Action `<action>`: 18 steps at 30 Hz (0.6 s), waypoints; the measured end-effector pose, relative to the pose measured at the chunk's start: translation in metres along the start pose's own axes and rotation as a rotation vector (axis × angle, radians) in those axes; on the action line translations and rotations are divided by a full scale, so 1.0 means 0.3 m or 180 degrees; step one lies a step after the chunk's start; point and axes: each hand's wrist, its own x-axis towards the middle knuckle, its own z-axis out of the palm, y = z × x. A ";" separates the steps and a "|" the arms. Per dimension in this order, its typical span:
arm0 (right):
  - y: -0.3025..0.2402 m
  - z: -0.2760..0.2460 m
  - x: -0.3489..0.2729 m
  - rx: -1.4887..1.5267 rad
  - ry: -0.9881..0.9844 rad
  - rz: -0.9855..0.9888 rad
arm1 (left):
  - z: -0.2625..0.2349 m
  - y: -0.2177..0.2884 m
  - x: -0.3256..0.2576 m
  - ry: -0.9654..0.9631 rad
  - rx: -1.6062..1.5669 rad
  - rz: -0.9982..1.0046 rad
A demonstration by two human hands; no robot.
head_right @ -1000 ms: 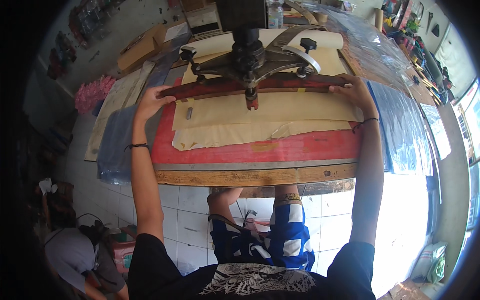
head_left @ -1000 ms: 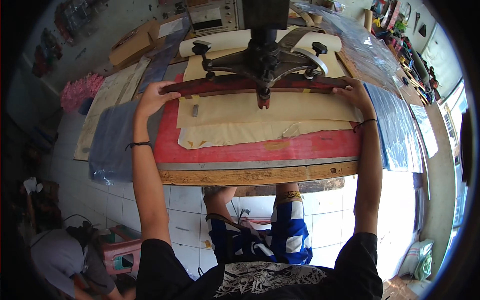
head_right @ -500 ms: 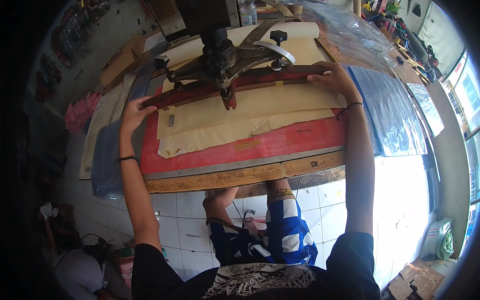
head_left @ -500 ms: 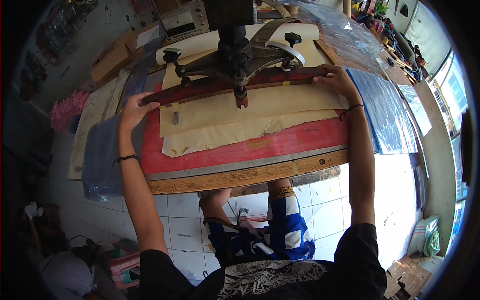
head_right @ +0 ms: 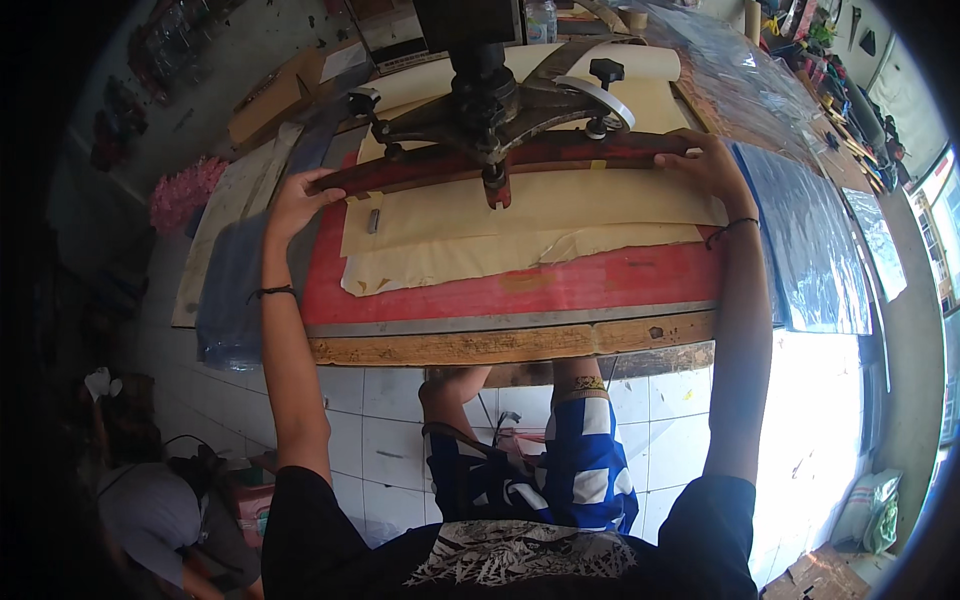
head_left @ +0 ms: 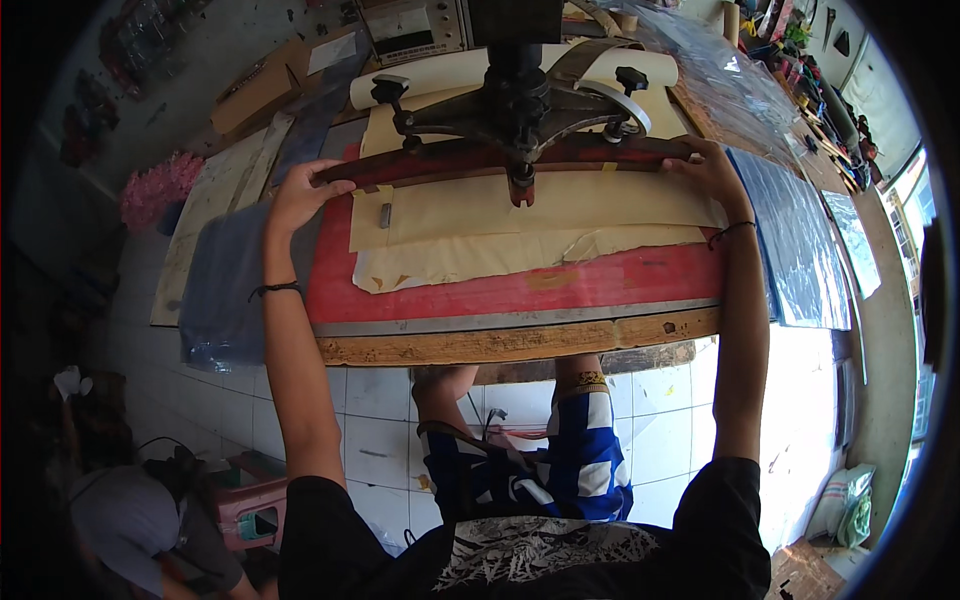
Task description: The person aligns a plastic sheet on a work table and pulls down the arm of a manual heat press machine. They lift the arm and remove the plastic sheet.
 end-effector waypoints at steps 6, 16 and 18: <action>0.026 0.004 0.000 0.0165 0.0071 -0.0115 | 0.002 -0.003 0.003 0.0000 -0.0078 0.0034; 0.029 0.001 0.003 0.0051 0.0096 -0.0029 | -0.013 0.007 0.009 -0.0177 -0.0047 -0.0067; 0.027 0.000 0.006 0.0172 0.0021 -0.0038 | -0.009 -0.001 0.009 -0.0097 -0.0162 0.0000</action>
